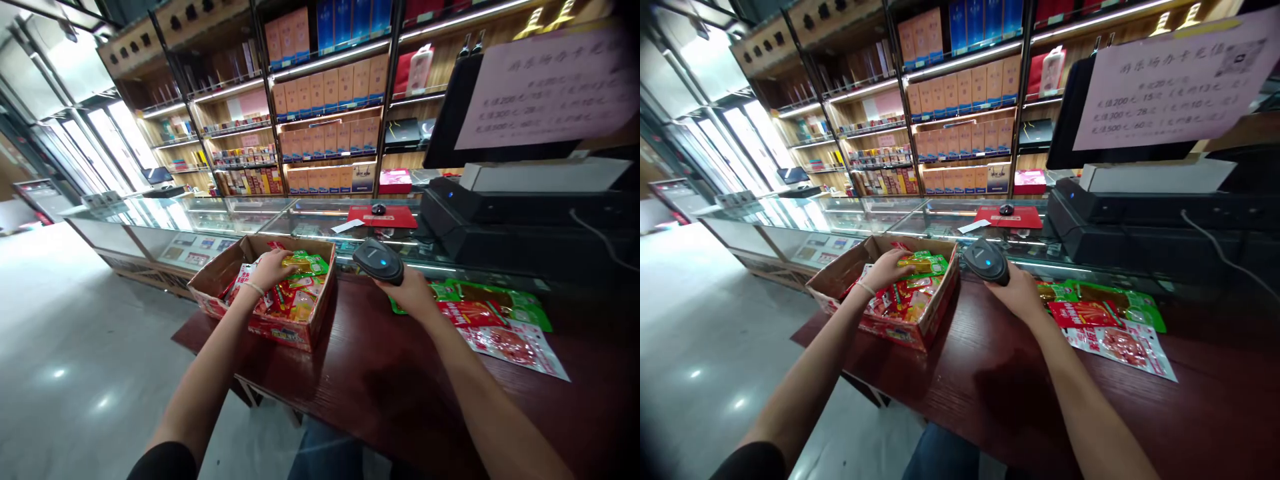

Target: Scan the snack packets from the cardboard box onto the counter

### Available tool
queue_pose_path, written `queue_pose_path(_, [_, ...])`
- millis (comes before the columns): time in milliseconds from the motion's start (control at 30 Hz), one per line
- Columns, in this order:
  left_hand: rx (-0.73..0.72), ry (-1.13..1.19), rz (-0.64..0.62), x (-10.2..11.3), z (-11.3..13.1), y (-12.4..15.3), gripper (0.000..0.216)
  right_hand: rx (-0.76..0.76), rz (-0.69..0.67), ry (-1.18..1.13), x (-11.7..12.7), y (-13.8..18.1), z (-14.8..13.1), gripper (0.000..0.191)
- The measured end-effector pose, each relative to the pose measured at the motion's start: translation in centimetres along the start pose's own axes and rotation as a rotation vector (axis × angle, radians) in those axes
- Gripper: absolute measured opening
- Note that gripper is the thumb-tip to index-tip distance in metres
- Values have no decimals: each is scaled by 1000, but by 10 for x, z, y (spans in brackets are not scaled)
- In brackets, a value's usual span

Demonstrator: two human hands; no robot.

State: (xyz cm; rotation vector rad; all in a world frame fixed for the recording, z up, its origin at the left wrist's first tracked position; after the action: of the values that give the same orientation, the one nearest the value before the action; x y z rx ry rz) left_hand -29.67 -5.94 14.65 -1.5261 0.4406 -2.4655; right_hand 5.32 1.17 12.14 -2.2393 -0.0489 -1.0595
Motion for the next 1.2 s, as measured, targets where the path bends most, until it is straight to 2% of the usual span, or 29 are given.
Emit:
queue_pose_path(133, [-27, -123, -147, -13, 4, -10, 59, 4, -30, 84, 2, 4, 7, 40])
queue_pose_path(267, [35, -158, -249, -19, 6, -15, 39, -14, -55, 61, 4, 5, 13, 40])
queue_pose_path(333, [107, -127, -204, -18, 6, -16, 28, -20, -63, 33, 4, 5, 13, 40])
queue_pose_path(400, [164, -28, -39, -15, 5, -16, 25, -17, -78, -3, 5, 5, 10, 40])
queue_pose_path(533, [277, 387, 367, -4, 7, -19, 24, 5, -92, -22, 6, 4, 4, 38])
queue_pose_path(600, [373, 723, 465, 0, 15, -21, 25, 5, -86, -20, 7, 4, 4, 39])
queue_pose_path(700, [475, 1296, 429, 2, 42, -23, 31, -6, -76, -33, 11, 6, 10, 38])
queue_pose_path(800, [480, 1635, 348, -6, 84, -23, 34, -28, -64, 13, 21, 10, 26, 35])
queue_pose_path(900, [456, 1798, 303, -25, 133, -22, 31, -48, -46, 45, 38, 19, 49, 38])
queue_pose_path(1000, [381, 1953, 208, -56, 180, -22, 25, -95, -23, 88, 60, 31, 77, 39])
queue_pose_path(1100, [296, 2039, 192, -99, 214, -24, 24, -173, -2, 175, 82, 46, 106, 41])
queue_pose_path(1200, [351, 2043, 241, -156, 231, -27, 20, -257, 59, 298, 99, 59, 128, 44])
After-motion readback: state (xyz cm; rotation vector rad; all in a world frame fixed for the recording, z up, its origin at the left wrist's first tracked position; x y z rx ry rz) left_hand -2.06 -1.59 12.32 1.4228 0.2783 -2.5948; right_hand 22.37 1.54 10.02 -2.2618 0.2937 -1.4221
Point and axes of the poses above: each hand's wrist, its own y-axis away from the middle knuckle, its own x-axis out of the back of the hand, z = x × y, the point moved 1 cm from there along -y, towards the middle knuckle, and after that the axes turned 13 degrees about y, right-handed, at the moved point
